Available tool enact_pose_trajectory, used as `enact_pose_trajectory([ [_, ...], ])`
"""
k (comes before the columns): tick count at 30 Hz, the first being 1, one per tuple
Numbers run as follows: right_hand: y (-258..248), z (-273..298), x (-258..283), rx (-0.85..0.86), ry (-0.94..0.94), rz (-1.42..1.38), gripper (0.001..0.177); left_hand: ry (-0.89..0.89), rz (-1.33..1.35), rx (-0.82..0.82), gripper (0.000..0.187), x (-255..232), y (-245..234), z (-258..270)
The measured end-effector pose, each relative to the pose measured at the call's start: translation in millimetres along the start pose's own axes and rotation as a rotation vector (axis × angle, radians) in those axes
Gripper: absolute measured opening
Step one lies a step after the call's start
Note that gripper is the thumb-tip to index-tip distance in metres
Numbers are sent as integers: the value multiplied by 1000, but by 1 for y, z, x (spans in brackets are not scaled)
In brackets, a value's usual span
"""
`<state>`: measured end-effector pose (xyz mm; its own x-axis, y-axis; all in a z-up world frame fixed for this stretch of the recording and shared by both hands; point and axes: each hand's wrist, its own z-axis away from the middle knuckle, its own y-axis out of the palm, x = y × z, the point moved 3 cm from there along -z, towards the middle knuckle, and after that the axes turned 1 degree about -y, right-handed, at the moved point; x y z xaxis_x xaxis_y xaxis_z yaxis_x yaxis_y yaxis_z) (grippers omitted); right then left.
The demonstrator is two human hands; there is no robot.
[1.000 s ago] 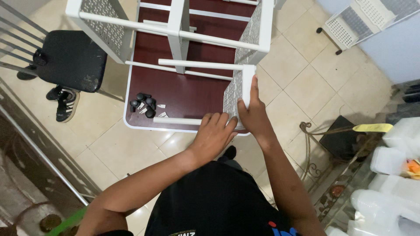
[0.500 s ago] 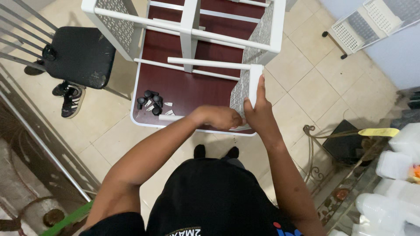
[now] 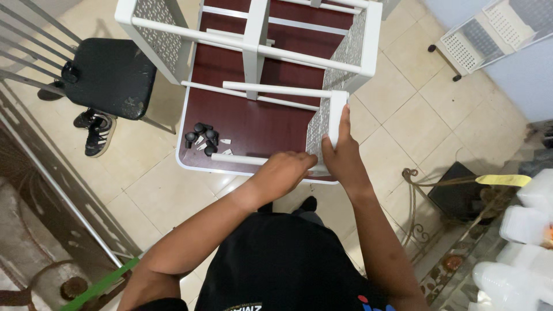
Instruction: The person disassembles a white plastic shelving unit by hand, removing wheels, plastic clips, and frame rods. The removed parts are placed on the maroon tabletop. The person continues to detach side panels and additional rods, leaving the unit partially dismantled.
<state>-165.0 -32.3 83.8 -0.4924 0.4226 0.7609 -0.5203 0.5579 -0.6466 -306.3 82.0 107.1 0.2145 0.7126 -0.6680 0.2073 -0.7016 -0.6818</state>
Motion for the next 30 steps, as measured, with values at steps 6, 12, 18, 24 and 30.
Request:
enact_pose_trajectory([
  [6, 2, 2, -4, -13, -40, -3, 82, -134, 118, 277, 26, 14, -11, -9],
  [12, -12, 1, -14, -9, 76, 45, 84, -460, 18, 599, 40, 67, -5, 9],
  [18, -6, 0, -12, 13, 89, 4, 84, -374, -179, 430, 31, 158, 25, 21],
  [24, -5, -3, -10, 44, 185, 58, 87, -372, -335, 159, 33, 258, 60, 27],
  [30, -12, 5, -6, -34, 83, 9, 85, -483, -322, 41, 35, 309, 86, 47],
])
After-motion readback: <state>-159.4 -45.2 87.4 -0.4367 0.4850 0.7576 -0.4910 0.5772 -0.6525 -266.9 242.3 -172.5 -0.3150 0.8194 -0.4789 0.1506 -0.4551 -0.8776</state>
